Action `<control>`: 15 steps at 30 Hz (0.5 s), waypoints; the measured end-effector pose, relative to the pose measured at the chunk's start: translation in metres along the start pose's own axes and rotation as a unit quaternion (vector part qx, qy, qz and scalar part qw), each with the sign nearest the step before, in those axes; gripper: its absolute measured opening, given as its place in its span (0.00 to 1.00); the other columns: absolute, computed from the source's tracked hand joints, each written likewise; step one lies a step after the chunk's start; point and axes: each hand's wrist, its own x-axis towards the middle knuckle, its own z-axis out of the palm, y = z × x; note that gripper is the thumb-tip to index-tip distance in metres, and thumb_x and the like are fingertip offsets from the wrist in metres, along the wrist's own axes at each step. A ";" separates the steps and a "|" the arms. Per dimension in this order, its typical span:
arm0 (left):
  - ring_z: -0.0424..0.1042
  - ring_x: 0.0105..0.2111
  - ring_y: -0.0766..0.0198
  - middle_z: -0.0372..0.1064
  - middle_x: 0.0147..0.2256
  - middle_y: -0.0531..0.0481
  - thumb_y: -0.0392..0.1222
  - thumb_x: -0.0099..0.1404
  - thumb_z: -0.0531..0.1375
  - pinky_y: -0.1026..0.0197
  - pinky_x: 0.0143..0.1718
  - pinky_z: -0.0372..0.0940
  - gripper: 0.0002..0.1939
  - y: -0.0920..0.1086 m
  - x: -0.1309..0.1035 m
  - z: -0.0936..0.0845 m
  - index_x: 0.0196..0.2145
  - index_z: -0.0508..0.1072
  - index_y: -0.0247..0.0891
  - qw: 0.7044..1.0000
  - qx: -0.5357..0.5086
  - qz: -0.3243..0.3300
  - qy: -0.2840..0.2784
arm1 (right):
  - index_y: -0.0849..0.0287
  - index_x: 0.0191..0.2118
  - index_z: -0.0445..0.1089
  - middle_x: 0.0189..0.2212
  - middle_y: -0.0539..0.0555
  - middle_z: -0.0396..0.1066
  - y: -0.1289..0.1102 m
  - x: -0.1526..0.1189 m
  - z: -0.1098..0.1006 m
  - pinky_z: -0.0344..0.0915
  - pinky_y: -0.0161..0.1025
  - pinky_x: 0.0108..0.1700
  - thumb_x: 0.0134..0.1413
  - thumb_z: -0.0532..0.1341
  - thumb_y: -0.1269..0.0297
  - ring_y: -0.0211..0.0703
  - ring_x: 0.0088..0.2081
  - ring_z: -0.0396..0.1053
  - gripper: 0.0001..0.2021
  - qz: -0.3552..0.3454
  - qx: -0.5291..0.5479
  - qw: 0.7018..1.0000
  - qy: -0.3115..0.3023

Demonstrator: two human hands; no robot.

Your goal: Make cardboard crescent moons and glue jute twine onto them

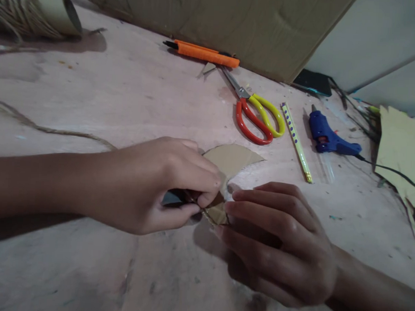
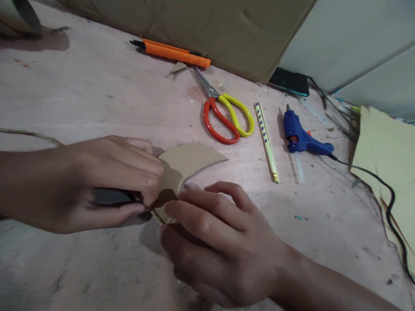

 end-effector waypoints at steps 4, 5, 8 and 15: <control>0.71 0.32 0.64 0.72 0.32 0.59 0.28 0.78 0.60 0.58 0.51 0.66 0.12 -0.001 0.002 0.000 0.38 0.72 0.44 1.000 0.000 0.002 -0.005 | 0.61 0.55 0.82 0.59 0.58 0.86 -0.001 0.001 0.000 0.72 0.55 0.65 0.87 0.55 0.69 0.53 0.67 0.78 0.15 0.012 -0.005 1.000 0.012; 0.71 0.32 0.65 0.72 0.32 0.60 0.27 0.78 0.60 0.58 0.51 0.66 0.12 -0.001 0.002 0.000 0.38 0.72 0.44 1.000 0.003 0.001 -0.005 | 0.60 0.56 0.82 0.59 0.58 0.86 -0.002 0.001 0.000 0.73 0.55 0.64 0.87 0.56 0.69 0.53 0.67 0.78 0.15 0.015 -0.006 1.000 0.016; 0.71 0.32 0.65 0.72 0.32 0.60 0.27 0.78 0.60 0.57 0.52 0.67 0.12 -0.001 0.003 0.000 0.39 0.72 0.44 1.000 0.000 0.005 0.002 | 0.58 0.56 0.83 0.60 0.55 0.86 -0.002 -0.001 0.002 0.74 0.53 0.63 0.86 0.59 0.68 0.50 0.67 0.78 0.13 0.007 -0.007 0.999 0.034; 0.72 0.31 0.64 0.73 0.32 0.60 0.28 0.78 0.61 0.55 0.50 0.69 0.12 -0.001 0.003 0.001 0.40 0.71 0.46 1.000 -0.002 0.005 0.007 | 0.57 0.55 0.85 0.63 0.56 0.86 -0.001 -0.006 0.001 0.77 0.54 0.63 0.78 0.62 0.67 0.53 0.69 0.78 0.13 -0.003 -0.011 0.999 0.030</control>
